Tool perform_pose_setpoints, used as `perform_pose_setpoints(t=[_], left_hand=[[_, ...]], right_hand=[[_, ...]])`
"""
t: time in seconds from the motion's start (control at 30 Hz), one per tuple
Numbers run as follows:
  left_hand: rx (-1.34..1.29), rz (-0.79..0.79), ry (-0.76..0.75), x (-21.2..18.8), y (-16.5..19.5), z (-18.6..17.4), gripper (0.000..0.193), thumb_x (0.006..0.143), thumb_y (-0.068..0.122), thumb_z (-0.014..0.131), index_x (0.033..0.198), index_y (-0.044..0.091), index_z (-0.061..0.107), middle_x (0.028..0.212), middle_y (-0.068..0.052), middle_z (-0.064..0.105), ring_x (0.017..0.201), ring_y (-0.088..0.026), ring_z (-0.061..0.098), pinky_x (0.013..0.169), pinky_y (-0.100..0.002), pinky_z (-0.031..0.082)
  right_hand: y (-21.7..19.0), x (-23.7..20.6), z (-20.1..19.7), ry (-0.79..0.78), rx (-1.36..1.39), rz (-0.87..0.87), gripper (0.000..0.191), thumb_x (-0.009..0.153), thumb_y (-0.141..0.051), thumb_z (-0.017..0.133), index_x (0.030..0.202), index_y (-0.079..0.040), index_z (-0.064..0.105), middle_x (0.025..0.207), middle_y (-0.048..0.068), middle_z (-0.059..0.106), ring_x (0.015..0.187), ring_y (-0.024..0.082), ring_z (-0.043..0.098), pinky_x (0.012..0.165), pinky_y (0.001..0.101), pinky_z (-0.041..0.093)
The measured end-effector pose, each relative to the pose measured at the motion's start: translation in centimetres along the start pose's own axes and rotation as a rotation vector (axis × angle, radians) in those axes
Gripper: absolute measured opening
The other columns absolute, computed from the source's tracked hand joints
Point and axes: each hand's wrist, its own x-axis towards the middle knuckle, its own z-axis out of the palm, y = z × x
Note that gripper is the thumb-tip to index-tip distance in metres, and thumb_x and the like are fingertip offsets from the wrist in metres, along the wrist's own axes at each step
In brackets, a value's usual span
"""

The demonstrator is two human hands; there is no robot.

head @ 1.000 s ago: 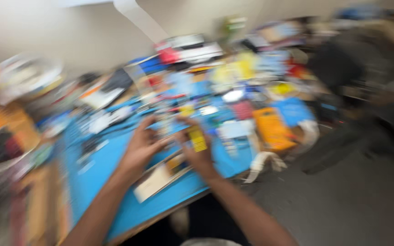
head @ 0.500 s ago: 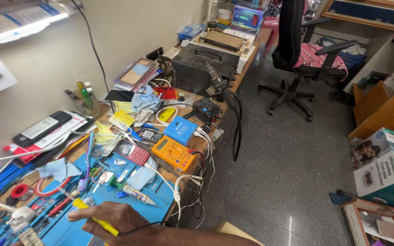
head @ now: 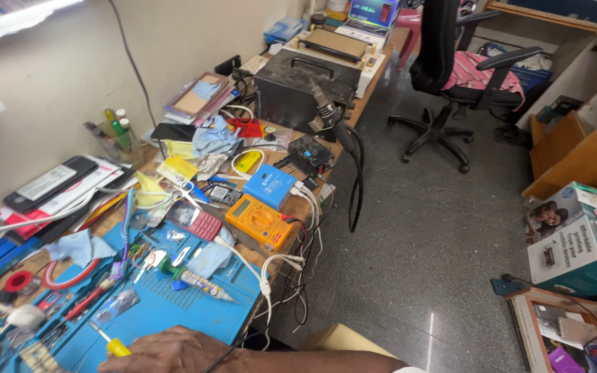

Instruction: The person works on a disassembled smartphone on a blue repair mat. They apply adhesive from a glue tube onto the phone's frame, then use a yellow screwdriver to pry and press along the phone's edge, repositioning the phone and applying more adhesive as they continue the repair.

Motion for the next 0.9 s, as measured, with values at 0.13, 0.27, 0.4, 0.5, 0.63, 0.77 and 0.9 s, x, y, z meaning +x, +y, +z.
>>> perform_pose_setpoints(t=[0.13, 0.27, 0.4, 0.5, 0.63, 0.77, 0.9], left_hand=[[-0.029, 0.037, -0.045, -2.2, -0.2, -0.7, 0.080, 0.082, 0.001, 0.070, 0.156, 0.019, 0.044, 0.121, -0.016, 0.065, 0.095, -0.024, 0.072, 0.075, -0.040, 0.061], [-0.064, 0.143, -0.166, -3.8, -1.2, -1.2, 0.026, 0.088, 0.004, 0.073, 0.114, 0.003, 0.068, 0.111, -0.004, 0.069, 0.089, -0.012, 0.071, 0.070, -0.029, 0.064], [0.267, 0.176, -0.086, -4.6, -0.8, -1.4, 0.020, 0.086, 0.013, 0.080, 0.102, 0.002, 0.075, 0.085, -0.003, 0.073, 0.069, -0.011, 0.069, 0.059, -0.028, 0.055], [0.401, 0.163, -0.125, -5.2, 0.7, -2.1, 0.026, 0.084, 0.018, 0.083, 0.105, 0.003, 0.077, 0.083, -0.006, 0.074, 0.069, -0.012, 0.067, 0.063, -0.030, 0.057], [0.396, 0.130, -0.246, -5.8, 2.3, -3.5, 0.035, 0.080, 0.018, 0.084, 0.111, 0.004, 0.076, 0.082, -0.006, 0.076, 0.070, -0.010, 0.069, 0.065, -0.029, 0.058], [0.366, 0.091, -0.291, -5.1, 2.3, -4.0, 0.041, 0.074, 0.019, 0.087, 0.111, 0.005, 0.076, 0.082, -0.005, 0.078, 0.070, -0.008, 0.070, 0.063, -0.027, 0.059], [0.374, 0.084, -0.293, -4.2, 1.6, -3.9, 0.040, 0.073, 0.020, 0.088, 0.108, 0.005, 0.077, 0.081, -0.004, 0.079, 0.070, -0.008, 0.071, 0.064, -0.027, 0.059]], right_hand=[[0.1, -0.8, 0.3, 0.000, 0.218, 0.093, 0.055, 0.094, -0.004, 0.054, 0.149, -0.007, 0.055, 0.126, 0.018, 0.067, 0.119, 0.037, 0.065, 0.105, 0.0442, 0.053], [0.4, -1.0, -0.2, -0.100, -0.014, 0.105, 0.024, 0.095, -0.007, 0.057, 0.118, 0.000, 0.061, 0.122, 0.020, 0.067, 0.118, 0.036, 0.065, 0.101, 0.0406, 0.053], [-0.4, 0.1, -1.4, 0.092, 0.304, 0.253, 0.047, 0.102, -0.005, 0.054, 0.150, -0.004, 0.051, 0.125, 0.014, 0.072, 0.113, 0.022, 0.069, 0.099, 0.0329, 0.052], [-1.1, 1.7, -2.0, 0.113, 0.134, 0.172, 0.037, 0.102, -0.005, 0.062, 0.139, -0.004, 0.064, 0.112, 0.012, 0.076, 0.103, 0.019, 0.073, 0.090, 0.0305, 0.055], [-1.0, 3.4, -1.7, 0.098, 0.159, 0.173, 0.030, 0.097, -0.003, 0.068, 0.127, -0.003, 0.071, 0.109, 0.013, 0.078, 0.098, 0.018, 0.076, 0.084, 0.0277, 0.059], [0.0, 3.5, -1.0, 0.077, 0.110, 0.161, 0.031, 0.093, -0.005, 0.074, 0.123, -0.002, 0.073, 0.111, 0.014, 0.078, 0.098, 0.019, 0.077, 0.083, 0.0284, 0.059], [0.6, 3.3, -0.7, 0.047, 0.057, 0.202, 0.028, 0.093, -0.008, 0.075, 0.121, -0.003, 0.074, 0.111, 0.015, 0.078, 0.097, 0.020, 0.078, 0.082, 0.0296, 0.061]])
